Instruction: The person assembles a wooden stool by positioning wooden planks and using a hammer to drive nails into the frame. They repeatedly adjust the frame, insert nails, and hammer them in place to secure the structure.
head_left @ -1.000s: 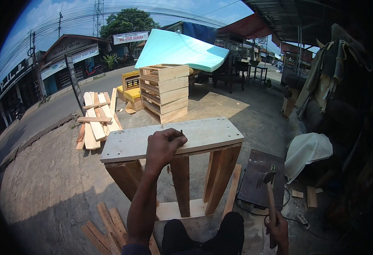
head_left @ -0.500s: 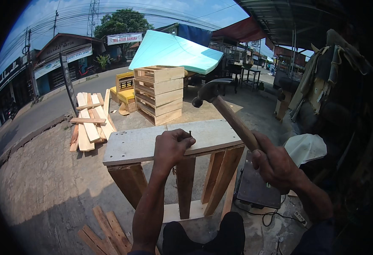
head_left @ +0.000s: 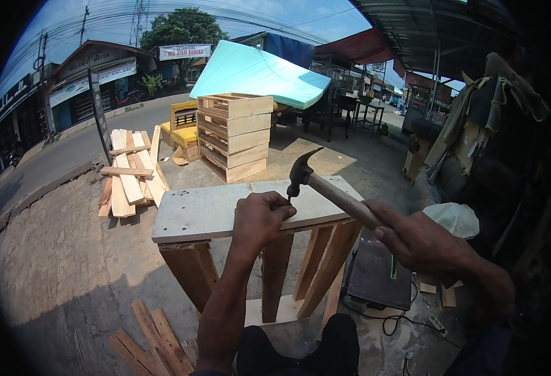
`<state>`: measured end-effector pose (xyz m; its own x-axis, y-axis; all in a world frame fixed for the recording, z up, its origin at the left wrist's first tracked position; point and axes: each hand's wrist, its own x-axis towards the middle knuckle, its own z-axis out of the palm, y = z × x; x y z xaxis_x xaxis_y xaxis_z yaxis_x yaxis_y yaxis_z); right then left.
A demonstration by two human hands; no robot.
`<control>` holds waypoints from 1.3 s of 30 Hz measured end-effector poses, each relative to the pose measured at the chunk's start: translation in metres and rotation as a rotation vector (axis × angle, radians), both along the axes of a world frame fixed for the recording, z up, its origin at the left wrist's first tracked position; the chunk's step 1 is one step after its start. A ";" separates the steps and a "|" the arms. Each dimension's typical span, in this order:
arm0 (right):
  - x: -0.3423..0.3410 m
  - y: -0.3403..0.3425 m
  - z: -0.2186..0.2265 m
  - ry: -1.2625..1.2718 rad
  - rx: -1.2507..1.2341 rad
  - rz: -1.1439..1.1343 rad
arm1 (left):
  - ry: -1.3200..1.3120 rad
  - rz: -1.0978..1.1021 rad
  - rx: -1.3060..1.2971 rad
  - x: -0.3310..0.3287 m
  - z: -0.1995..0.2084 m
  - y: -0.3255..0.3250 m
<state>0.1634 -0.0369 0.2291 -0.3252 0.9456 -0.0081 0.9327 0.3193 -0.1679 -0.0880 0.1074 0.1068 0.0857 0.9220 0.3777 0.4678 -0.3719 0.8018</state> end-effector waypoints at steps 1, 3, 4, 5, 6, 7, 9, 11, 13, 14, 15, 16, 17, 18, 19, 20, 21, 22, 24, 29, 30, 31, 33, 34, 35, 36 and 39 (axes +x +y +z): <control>0.001 -0.003 0.002 0.077 0.037 -0.037 | 0.004 -0.012 0.004 -0.003 0.000 0.001; 0.002 -0.008 0.008 0.288 0.160 0.028 | 0.055 -0.128 0.064 -0.013 0.001 0.003; 0.001 -0.010 0.012 0.405 0.172 -0.073 | 0.009 -0.079 0.093 -0.021 0.001 0.005; -0.002 -0.011 0.013 0.554 0.218 -0.112 | -0.027 -0.039 0.098 -0.029 0.002 0.008; -0.005 -0.012 0.015 0.742 0.311 -0.111 | -0.088 0.006 0.085 -0.036 0.003 0.011; -0.008 -0.010 0.014 0.711 0.289 -0.106 | -0.128 0.090 0.046 -0.043 0.001 0.012; -0.012 -0.007 0.014 0.293 0.130 -0.132 | -0.227 0.200 -0.032 -0.048 -0.002 0.013; -0.009 -0.002 0.014 0.059 0.060 -0.083 | -0.184 0.205 -0.020 -0.049 -0.004 0.012; -0.001 0.002 0.012 0.057 0.119 -0.017 | -0.176 0.210 -0.013 -0.047 -0.005 0.010; 0.005 0.002 0.011 0.078 0.193 0.064 | -0.173 0.215 -0.013 -0.046 -0.006 0.008; 0.008 0.003 0.006 0.274 0.356 0.050 | -0.210 0.220 -0.023 -0.045 -0.006 0.006; 0.011 0.001 0.005 0.495 0.367 0.008 | -0.169 0.221 -0.009 -0.044 -0.007 0.005; 0.010 0.001 -0.004 0.742 0.439 -0.009 | -0.161 0.221 -0.005 -0.044 -0.006 0.004; 0.009 0.000 -0.005 0.994 0.522 -0.013 | -0.190 0.218 0.012 -0.044 -0.006 0.003; 0.005 -0.002 -0.009 0.790 0.479 -0.034 | -0.154 0.229 -0.002 -0.044 -0.006 0.002; -0.003 0.000 -0.014 0.598 0.371 -0.009 | -0.147 0.228 -0.003 -0.044 -0.006 0.003; -0.003 -0.003 -0.006 0.192 0.235 -0.045 | -0.183 0.218 0.013 -0.044 -0.006 0.003; -0.008 -0.001 -0.003 -0.182 0.012 0.001 | -0.164 0.229 0.006 -0.043 -0.006 0.004; -0.007 -0.003 0.015 -0.008 0.133 -0.024 | -0.212 0.217 -0.015 -0.043 -0.005 0.005; 0.003 -0.002 0.025 0.945 0.370 -0.079 | -0.158 0.230 0.023 -0.042 -0.007 0.003; -0.002 -0.001 0.005 0.887 0.376 -0.139 | -0.188 0.214 0.028 -0.042 -0.006 0.003; 0.000 -0.002 0.005 0.712 0.279 -0.141 | -0.164 0.221 0.014 -0.042 -0.005 0.004; 0.000 -0.006 0.007 0.111 0.152 -0.086 | -0.229 0.216 -0.012 -0.042 -0.005 0.004; -0.003 -0.010 0.008 -0.238 0.028 -0.036 | -0.175 0.223 0.003 -0.042 -0.005 0.003; -0.001 -0.009 0.012 -0.035 0.242 -0.012 | -0.163 0.222 0.017 -0.042 -0.004 0.004; -0.013 -0.018 0.024 0.415 0.279 -0.212 | -0.185 0.226 0.013 -0.042 -0.005 0.003; -0.004 -0.005 0.033 1.091 0.459 -0.030 | -0.195 0.220 0.032 -0.043 -0.007 0.003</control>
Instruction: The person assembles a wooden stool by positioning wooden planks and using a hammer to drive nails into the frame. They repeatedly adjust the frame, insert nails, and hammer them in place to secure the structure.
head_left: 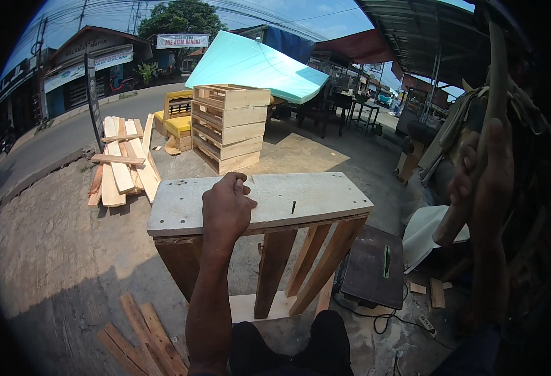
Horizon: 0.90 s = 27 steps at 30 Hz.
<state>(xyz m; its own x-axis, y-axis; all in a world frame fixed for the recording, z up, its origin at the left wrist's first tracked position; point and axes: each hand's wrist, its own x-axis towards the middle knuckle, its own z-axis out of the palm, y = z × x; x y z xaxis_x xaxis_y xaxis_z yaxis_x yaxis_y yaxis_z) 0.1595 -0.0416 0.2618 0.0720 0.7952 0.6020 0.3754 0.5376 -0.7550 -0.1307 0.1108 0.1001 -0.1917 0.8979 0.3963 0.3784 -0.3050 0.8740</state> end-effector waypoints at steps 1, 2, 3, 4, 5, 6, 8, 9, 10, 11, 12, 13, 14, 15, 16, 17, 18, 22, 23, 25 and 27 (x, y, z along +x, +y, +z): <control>-0.015 0.005 -0.018 0.047 0.025 -0.048 | 0.023 -0.001 -0.004 0.000 -0.001 0.000; -0.017 0.002 -0.029 -0.233 -0.126 -0.085 | 0.021 -0.006 -0.018 0.000 -0.001 0.000; -0.018 0.001 -0.041 -0.598 -0.189 -0.081 | -0.030 -0.011 0.003 -0.001 -0.001 0.000; -0.014 -0.002 -0.044 -1.305 -0.458 -0.039 | 0.000 0.014 -0.006 -0.001 -0.002 0.000; -0.013 -0.006 -0.045 -1.155 -0.411 -0.090 | 0.024 0.010 -0.018 -0.002 -0.002 -0.002; -0.012 -0.006 -0.029 -1.017 -0.371 -0.157 | -0.005 0.007 -0.005 -0.001 0.000 0.001; -0.016 -0.011 -0.002 -0.333 -0.332 -0.241 | 0.017 0.007 0.034 -0.001 -0.001 0.000; -0.009 -0.003 -0.004 -0.044 -0.135 -0.078 | -0.016 -0.005 0.028 -0.001 -0.001 -0.001; -0.004 0.008 -0.011 0.249 0.065 0.055 | -0.006 0.006 0.009 -0.001 -0.001 0.000; -0.005 0.011 -0.022 0.323 0.164 0.024 | 0.022 0.013 0.009 0.000 -0.001 0.000; -0.010 0.013 -0.032 0.385 0.219 -0.026 | 0.025 0.012 0.008 -0.001 -0.001 0.000; -0.007 0.008 -0.041 -0.292 -0.279 -0.142 | -0.009 0.011 0.000 -0.001 -0.001 0.000; -0.003 0.002 -0.049 -1.180 -0.469 -0.047 | 0.013 0.011 0.015 -0.002 -0.002 0.000; -0.011 -0.001 -0.049 -1.082 -0.819 -0.068 | 0.008 0.002 0.009 -0.001 -0.001 0.001; -0.008 -0.005 -0.040 -1.088 -0.642 -0.121 | -0.021 -0.012 -0.006 -0.002 -0.002 0.001; -0.005 -0.006 -0.021 -1.113 -0.472 -0.182 | -0.001 0.000 0.045 -0.002 0.000 0.003; -0.013 -0.011 -0.012 -0.609 -0.439 -0.276 | -0.013 0.011 0.045 -0.002 -0.003 0.002; 0.006 0.016 -0.014 0.297 0.317 0.016 | -0.050 0.030 0.054 0.001 -0.005 0.002; -0.011 0.017 -0.034 0.354 0.298 -0.096 | -0.010 0.032 0.041 0.001 -0.006 0.001; 0.006 0.008 -0.055 -0.486 -0.250 -0.126 | -0.042 0.025 0.068 0.001 -0.007 0.000; 0.010 -0.003 -0.048 -1.247 -0.584 -0.109 | -0.003 0.026 0.003 0.000 -0.007 -0.002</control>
<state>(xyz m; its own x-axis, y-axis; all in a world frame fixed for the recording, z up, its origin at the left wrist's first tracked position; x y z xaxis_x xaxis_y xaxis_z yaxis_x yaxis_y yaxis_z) 0.1699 -0.0442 0.2138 -0.1851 0.9774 -0.1022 0.9824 0.1866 0.0049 -0.1312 0.1086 0.0928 -0.2163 0.8911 0.3988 0.3838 -0.2980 0.8740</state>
